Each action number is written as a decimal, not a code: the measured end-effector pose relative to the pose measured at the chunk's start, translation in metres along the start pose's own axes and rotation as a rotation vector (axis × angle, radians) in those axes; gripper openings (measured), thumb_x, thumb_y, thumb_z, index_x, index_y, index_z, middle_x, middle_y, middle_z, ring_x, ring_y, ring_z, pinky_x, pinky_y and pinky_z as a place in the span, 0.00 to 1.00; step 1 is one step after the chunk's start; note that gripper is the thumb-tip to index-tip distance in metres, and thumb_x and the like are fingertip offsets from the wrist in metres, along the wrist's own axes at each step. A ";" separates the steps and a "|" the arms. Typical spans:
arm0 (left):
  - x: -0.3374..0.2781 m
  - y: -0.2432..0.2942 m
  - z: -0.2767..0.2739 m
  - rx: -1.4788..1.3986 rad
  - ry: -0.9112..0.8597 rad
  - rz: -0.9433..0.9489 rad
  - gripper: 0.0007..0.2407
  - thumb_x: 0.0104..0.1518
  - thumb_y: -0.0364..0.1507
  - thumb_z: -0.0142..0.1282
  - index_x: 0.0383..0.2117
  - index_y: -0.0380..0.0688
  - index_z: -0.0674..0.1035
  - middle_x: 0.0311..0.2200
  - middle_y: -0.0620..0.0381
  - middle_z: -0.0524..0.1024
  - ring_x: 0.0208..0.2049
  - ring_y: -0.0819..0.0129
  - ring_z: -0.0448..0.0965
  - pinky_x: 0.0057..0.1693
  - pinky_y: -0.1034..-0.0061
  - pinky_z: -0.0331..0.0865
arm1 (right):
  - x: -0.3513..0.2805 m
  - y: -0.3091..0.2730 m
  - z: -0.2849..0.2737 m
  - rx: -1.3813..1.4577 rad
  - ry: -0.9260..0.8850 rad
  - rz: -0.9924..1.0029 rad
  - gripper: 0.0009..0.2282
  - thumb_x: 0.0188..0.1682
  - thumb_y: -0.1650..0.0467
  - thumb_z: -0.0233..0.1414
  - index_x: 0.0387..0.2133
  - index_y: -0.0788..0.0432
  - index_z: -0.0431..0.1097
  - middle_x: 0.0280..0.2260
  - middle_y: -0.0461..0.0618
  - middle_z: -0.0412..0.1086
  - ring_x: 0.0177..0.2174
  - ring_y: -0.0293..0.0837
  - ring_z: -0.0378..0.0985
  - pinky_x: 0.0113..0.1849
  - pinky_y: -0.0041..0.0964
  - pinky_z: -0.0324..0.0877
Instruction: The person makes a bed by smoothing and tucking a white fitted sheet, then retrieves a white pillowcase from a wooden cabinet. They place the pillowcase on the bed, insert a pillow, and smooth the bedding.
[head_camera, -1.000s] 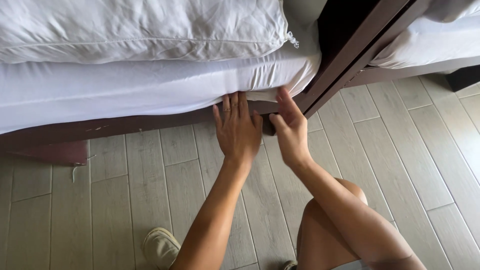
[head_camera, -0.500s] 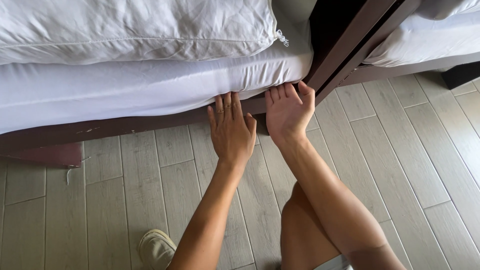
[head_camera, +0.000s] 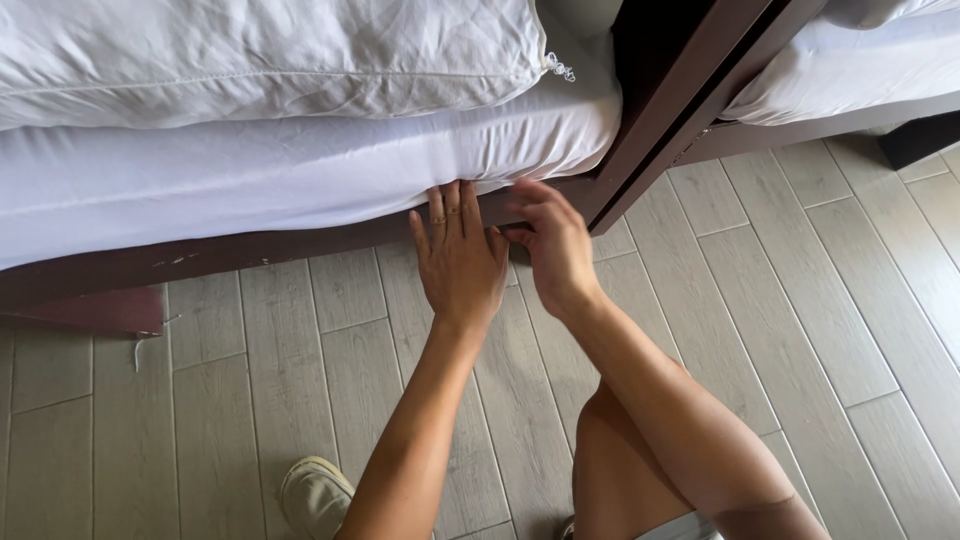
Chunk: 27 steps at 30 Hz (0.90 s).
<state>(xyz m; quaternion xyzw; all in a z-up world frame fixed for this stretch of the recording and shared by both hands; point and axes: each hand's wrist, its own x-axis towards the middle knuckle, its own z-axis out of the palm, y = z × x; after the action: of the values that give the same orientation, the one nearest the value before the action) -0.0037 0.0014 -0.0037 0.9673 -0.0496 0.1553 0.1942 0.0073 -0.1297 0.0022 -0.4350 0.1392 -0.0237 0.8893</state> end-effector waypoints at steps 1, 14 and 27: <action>0.000 0.001 -0.003 0.001 0.001 -0.004 0.27 0.64 0.35 0.48 0.68 0.37 0.59 0.71 0.46 0.56 0.73 0.51 0.49 0.73 0.48 0.40 | -0.003 -0.002 0.002 -0.001 -0.003 0.003 0.26 0.52 0.70 0.46 0.65 0.68 0.59 0.66 0.61 0.58 0.55 0.47 0.64 0.60 0.48 0.60; 0.002 -0.012 0.005 -0.043 0.010 0.013 0.30 0.56 0.29 0.59 0.67 0.42 0.62 0.69 0.52 0.60 0.72 0.55 0.52 0.73 0.46 0.39 | -0.015 -0.005 0.023 -1.747 -0.327 -0.717 0.27 0.45 0.72 0.53 0.62 0.60 0.62 0.62 0.50 0.63 0.46 0.47 0.78 0.44 0.42 0.77; -0.014 -0.014 0.008 -0.019 0.172 0.035 0.28 0.57 0.25 0.61 0.65 0.37 0.64 0.68 0.46 0.61 0.72 0.53 0.56 0.74 0.50 0.45 | 0.010 0.000 0.033 -1.834 -0.301 -0.415 0.33 0.43 0.69 0.56 0.65 0.53 0.56 0.66 0.51 0.58 0.40 0.58 0.81 0.41 0.49 0.77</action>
<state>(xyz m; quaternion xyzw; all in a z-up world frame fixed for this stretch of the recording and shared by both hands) -0.0126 0.0122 -0.0201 0.9475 -0.0509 0.2409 0.2040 0.0257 -0.1061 0.0194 -0.9778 -0.0924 -0.0065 0.1880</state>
